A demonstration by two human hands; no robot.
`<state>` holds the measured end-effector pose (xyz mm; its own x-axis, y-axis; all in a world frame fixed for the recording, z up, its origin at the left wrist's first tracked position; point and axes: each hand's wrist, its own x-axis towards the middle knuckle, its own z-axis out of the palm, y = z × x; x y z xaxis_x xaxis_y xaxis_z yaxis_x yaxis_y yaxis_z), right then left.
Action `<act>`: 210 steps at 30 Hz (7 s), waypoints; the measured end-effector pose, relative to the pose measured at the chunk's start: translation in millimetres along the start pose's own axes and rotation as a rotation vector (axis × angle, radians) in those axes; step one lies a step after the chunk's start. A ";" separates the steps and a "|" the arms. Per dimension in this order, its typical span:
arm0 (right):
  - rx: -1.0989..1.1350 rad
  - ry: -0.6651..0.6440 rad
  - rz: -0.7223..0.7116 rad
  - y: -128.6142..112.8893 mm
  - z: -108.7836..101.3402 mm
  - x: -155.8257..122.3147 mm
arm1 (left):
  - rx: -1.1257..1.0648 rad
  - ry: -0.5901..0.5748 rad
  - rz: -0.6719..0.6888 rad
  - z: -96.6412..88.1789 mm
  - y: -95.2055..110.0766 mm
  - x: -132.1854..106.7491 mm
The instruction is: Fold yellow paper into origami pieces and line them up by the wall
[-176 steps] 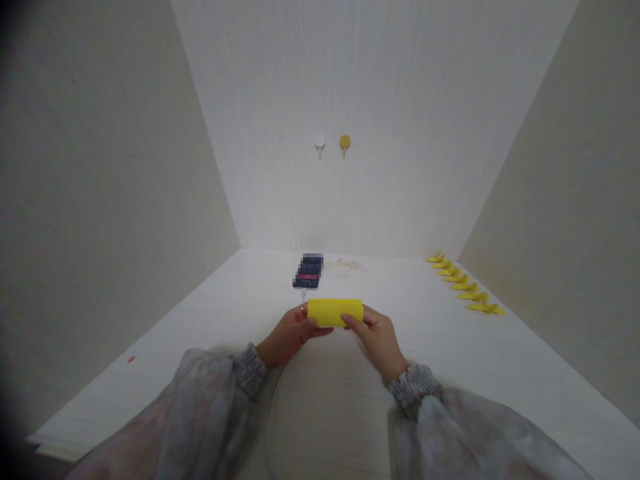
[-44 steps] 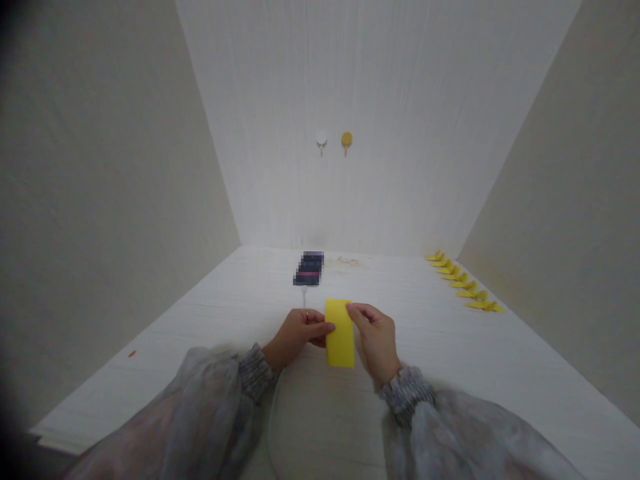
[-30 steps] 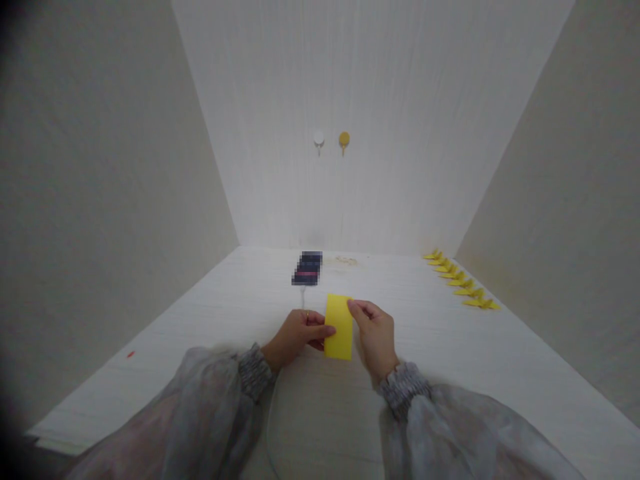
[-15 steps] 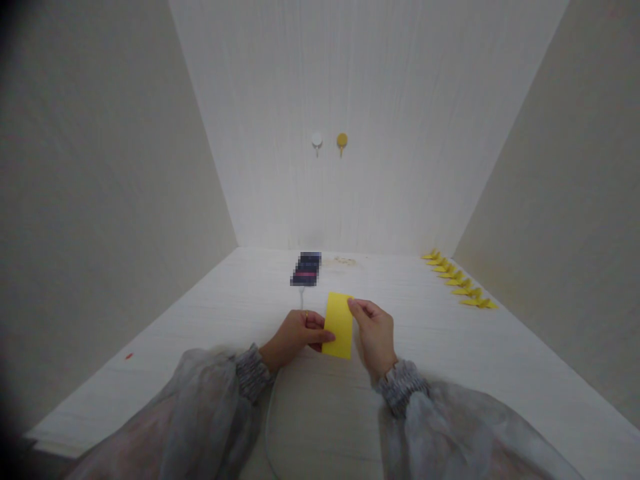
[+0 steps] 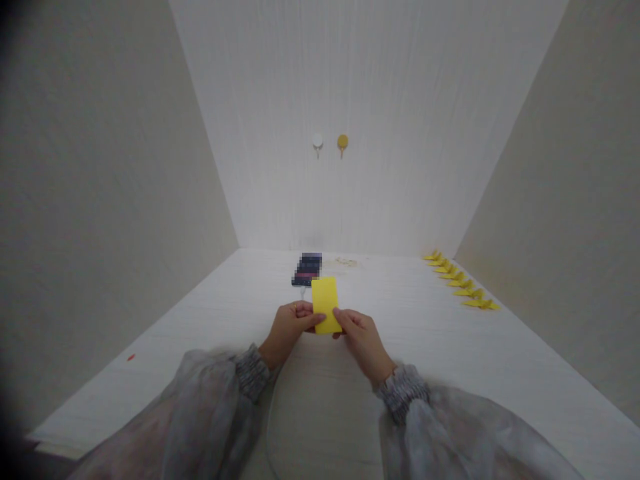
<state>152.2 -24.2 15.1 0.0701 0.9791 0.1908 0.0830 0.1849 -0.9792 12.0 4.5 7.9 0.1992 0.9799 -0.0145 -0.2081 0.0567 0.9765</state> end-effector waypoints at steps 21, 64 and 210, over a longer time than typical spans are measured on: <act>0.024 -0.171 0.038 6.2 -9.3 2.1 | -0.010 -0.096 0.021 -4.0 -4.8 1.8; 0.038 -0.160 0.109 9.2 -9.7 2.4 | -0.074 -0.046 -0.017 -5.0 -2.4 4.8; -0.673 -0.300 -0.324 18.3 -75.7 37.0 | 0.188 -0.113 0.125 -24.1 -7.9 7.7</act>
<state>231.6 9.0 9.4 -0.3224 0.8843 0.3378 0.6412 0.4665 -0.6093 -7.8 16.2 -5.2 0.2908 0.9489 0.1225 -0.0584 -0.1102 0.9922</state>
